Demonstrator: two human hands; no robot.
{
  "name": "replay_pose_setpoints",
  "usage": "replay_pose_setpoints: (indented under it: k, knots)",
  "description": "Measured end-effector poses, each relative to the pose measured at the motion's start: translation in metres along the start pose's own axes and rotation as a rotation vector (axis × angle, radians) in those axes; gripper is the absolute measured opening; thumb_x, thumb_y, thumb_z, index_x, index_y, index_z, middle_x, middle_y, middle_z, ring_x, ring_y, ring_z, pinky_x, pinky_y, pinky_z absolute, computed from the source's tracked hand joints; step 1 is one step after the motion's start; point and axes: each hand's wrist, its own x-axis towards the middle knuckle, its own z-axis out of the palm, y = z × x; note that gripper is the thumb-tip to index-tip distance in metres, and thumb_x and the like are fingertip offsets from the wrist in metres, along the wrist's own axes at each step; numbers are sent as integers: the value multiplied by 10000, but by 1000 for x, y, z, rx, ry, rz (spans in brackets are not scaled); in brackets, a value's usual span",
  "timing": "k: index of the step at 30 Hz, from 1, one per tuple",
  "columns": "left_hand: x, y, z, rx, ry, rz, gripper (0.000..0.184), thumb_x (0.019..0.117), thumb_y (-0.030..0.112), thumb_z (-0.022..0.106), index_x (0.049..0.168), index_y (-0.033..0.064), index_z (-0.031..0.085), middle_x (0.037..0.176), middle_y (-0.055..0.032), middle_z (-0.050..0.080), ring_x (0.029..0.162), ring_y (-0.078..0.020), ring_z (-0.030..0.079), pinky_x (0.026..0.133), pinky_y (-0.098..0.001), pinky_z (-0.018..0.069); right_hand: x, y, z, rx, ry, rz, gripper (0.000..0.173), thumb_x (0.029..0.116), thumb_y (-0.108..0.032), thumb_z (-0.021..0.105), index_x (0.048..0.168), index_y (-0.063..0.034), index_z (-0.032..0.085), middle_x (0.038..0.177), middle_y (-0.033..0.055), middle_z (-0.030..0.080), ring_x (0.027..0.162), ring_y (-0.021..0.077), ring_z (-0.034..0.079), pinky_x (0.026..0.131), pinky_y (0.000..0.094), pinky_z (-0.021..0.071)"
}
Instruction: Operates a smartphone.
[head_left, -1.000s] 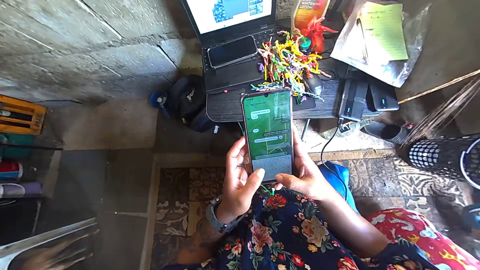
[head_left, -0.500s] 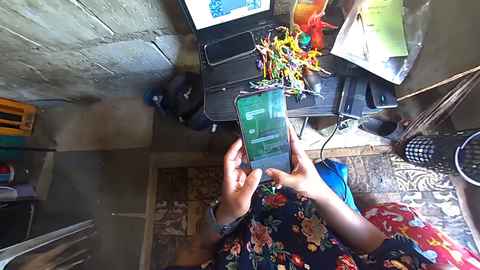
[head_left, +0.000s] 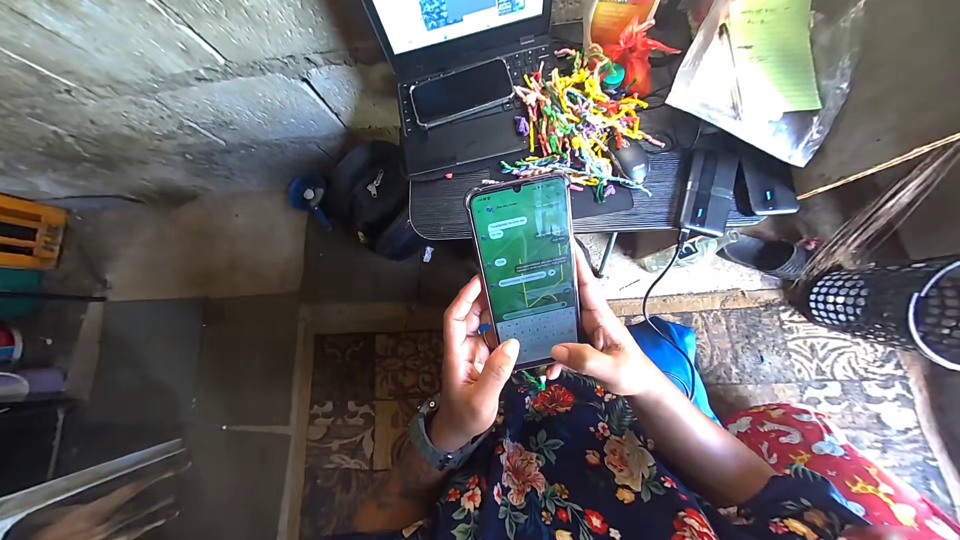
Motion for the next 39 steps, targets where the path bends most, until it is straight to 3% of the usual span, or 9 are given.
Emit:
replay_pose_setpoints:
  k: [8, 12, 14, 18, 25, 29, 33, 37, 39]
  knots:
    - [-2, 2, 3, -4, -16, -10, 651, 964, -30, 502, 1549, 170, 297, 1499, -16, 495, 1296, -166, 574, 1072, -382, 513, 1, -1, 7, 6, 149, 36, 721, 1052, -154, 488, 1631, -290, 80, 1283, -23, 642, 862, 64, 719, 564, 193, 603]
    - [-1, 3, 1, 7, 0, -11, 635, 960, -14, 510, 1542, 153, 319, 1468, -12, 528, 1278, -160, 586, 1064, -380, 518, -1, 1, 1, 50, 24, 17, 917, 956, -99, 562, 1630, -302, -26, 1378, -5, 573, 964, 90, 707, 644, 225, 626]
    - [-1, 3, 0, 8, -2, -7, 637, 957, -18, 509, 1541, 152, 319, 1464, -11, 528, 1275, -160, 587, 1063, -378, 518, -2, 0, 2, 18, 27, 21, 957, 915, -29, 552, 1631, -278, -33, 1370, 3, 573, 939, 83, 710, 640, 225, 627]
    - [-1, 3, 1, 7, -14, 5, 641, 956, -15, 520, 1537, 179, 333, 1482, -2, 518, 1292, -162, 577, 1073, -377, 512, 0, -2, 5, -8, 56, 14, 965, 958, -141, 654, 1631, -254, -30, 1357, 1, 587, 926, 64, 708, 636, 197, 619]
    - [-1, 2, 0, 9, -38, 20, 634, 966, -1, 518, 1541, 189, 331, 1499, -9, 506, 1300, -166, 573, 1073, -378, 512, 1, 3, 3, 102, 93, 19, 718, 1033, -112, 404, 1632, -299, 56, 1319, 8, 619, 907, 109, 724, 574, 231, 615]
    - [-1, 2, 0, 12, -39, 18, 642, 965, -4, 518, 1545, 186, 320, 1500, -8, 505, 1297, -165, 576, 1074, -376, 512, 0, 3, 1, 93, 46, 1, 794, 1000, -85, 449, 1631, -288, 13, 1347, 8, 602, 934, 106, 719, 604, 230, 618]
    - [0, 2, 0, 20, -37, 18, 640, 965, -2, 521, 1544, 187, 323, 1503, -3, 508, 1302, -163, 574, 1074, -371, 512, 0, -1, 2, 6, 38, -6, 977, 936, -86, 625, 1631, -243, -43, 1368, 11, 572, 951, 66, 702, 640, 196, 614]
    - [1, 3, 0, 11, -41, 15, 633, 972, -1, 516, 1544, 190, 325, 1495, 0, 516, 1291, -160, 583, 1066, -367, 518, 1, 0, 1, 67, 50, 21, 812, 1023, -167, 519, 1633, -295, -2, 1363, 6, 595, 944, 103, 720, 613, 229, 624]
    - [1, 3, 0, 10, -40, 10, 637, 970, -3, 513, 1545, 192, 319, 1496, 2, 515, 1291, -158, 583, 1066, -364, 518, 2, 0, 2, 83, 69, 32, 738, 1039, -124, 423, 1634, -297, 22, 1341, 17, 603, 926, 115, 724, 595, 240, 625]
